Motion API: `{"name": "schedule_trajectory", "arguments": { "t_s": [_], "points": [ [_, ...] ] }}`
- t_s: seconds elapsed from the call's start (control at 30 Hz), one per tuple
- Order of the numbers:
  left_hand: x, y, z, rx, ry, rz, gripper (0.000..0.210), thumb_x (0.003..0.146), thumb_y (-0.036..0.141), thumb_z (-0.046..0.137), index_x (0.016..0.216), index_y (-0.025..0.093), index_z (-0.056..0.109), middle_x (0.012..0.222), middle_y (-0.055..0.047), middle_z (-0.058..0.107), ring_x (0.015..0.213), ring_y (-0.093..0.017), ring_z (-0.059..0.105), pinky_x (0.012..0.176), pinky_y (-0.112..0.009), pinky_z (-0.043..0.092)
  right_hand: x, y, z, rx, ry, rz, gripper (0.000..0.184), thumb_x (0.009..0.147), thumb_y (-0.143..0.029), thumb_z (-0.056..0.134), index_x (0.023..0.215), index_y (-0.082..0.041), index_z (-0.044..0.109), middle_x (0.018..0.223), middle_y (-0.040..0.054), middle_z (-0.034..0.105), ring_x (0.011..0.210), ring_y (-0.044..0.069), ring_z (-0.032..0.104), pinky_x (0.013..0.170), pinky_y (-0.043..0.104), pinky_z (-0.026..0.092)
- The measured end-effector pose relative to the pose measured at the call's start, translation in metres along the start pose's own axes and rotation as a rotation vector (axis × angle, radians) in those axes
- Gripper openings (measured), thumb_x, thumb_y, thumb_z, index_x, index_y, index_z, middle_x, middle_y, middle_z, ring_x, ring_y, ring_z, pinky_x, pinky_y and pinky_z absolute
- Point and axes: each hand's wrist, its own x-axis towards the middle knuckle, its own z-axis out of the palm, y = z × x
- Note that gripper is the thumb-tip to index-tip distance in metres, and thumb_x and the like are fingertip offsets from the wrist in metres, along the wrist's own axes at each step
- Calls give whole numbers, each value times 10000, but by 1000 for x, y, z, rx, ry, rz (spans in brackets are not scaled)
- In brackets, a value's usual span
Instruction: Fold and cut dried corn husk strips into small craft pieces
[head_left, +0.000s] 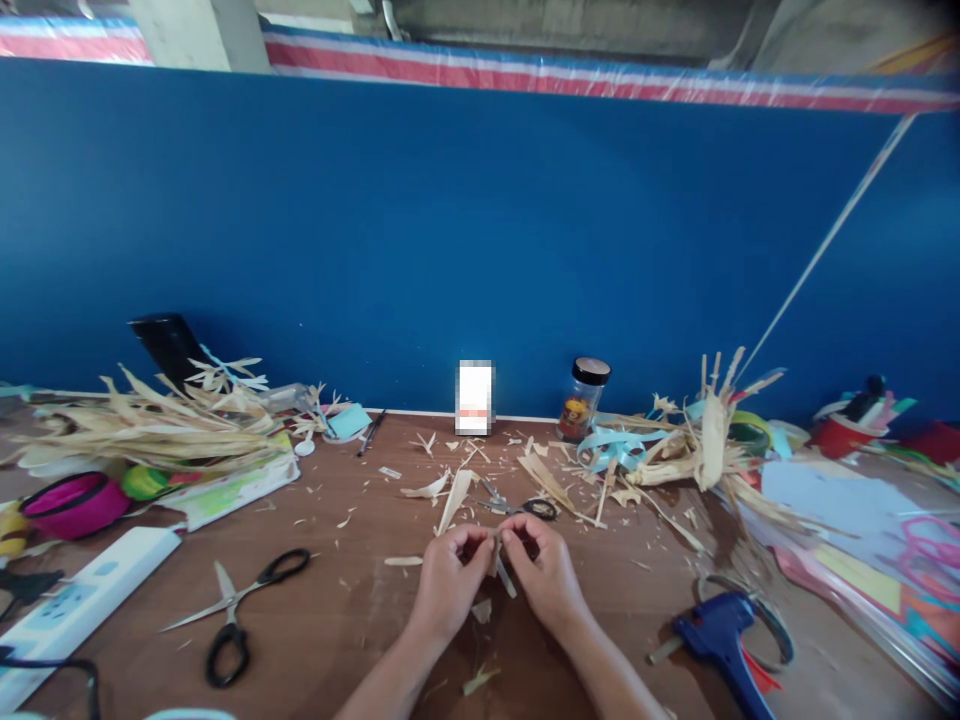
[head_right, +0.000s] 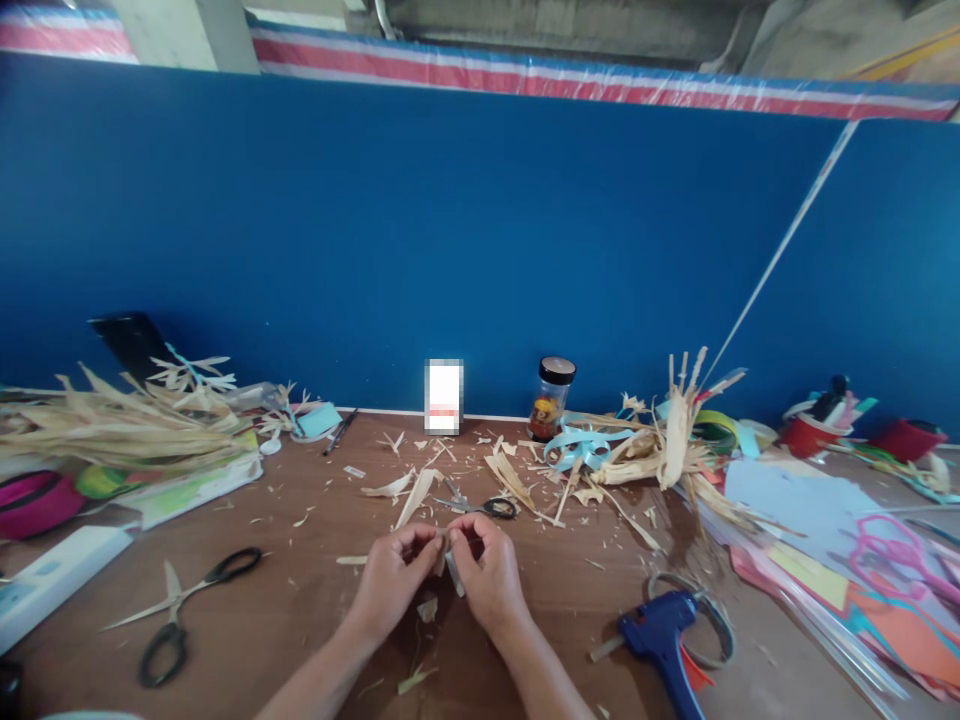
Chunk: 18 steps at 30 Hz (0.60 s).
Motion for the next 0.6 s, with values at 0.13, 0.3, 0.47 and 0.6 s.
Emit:
{"name": "schedule_trajectory", "arguments": {
  "t_s": [0.13,0.3,0.47,0.6],
  "points": [
    [0,-2,1,-62,-12,-25,210,735,316,557,714,123,638,586,-10,590,545,-120,500,522,-209,392,0,-1,0,13,-30,12,158,793,-298,516,776,-155,583,698,19,614,640,146,555,597,220,428],
    [0,-5,2,-161,-55,-102,234,738,348,551,736,127,628,575,6,555,530,-108,480,511,-205,396,1,1,0,-8,-8,1,186,810,-312,496,737,-158,570,651,0,578,609,131,524,581,213,407],
    [0,-6,1,-184,-58,-129,231,727,360,557,697,141,627,599,5,561,565,-120,498,539,-214,421,0,3,0,-27,-5,-4,203,815,-326,489,733,-157,563,639,-5,559,595,124,501,557,206,392],
    [-1,-4,1,-195,-29,-122,221,715,350,570,668,143,633,554,19,544,526,-109,478,513,-201,399,0,3,0,-32,-12,-1,207,817,-332,486,739,-156,562,646,-4,565,601,125,507,566,208,392]
  ]
}}
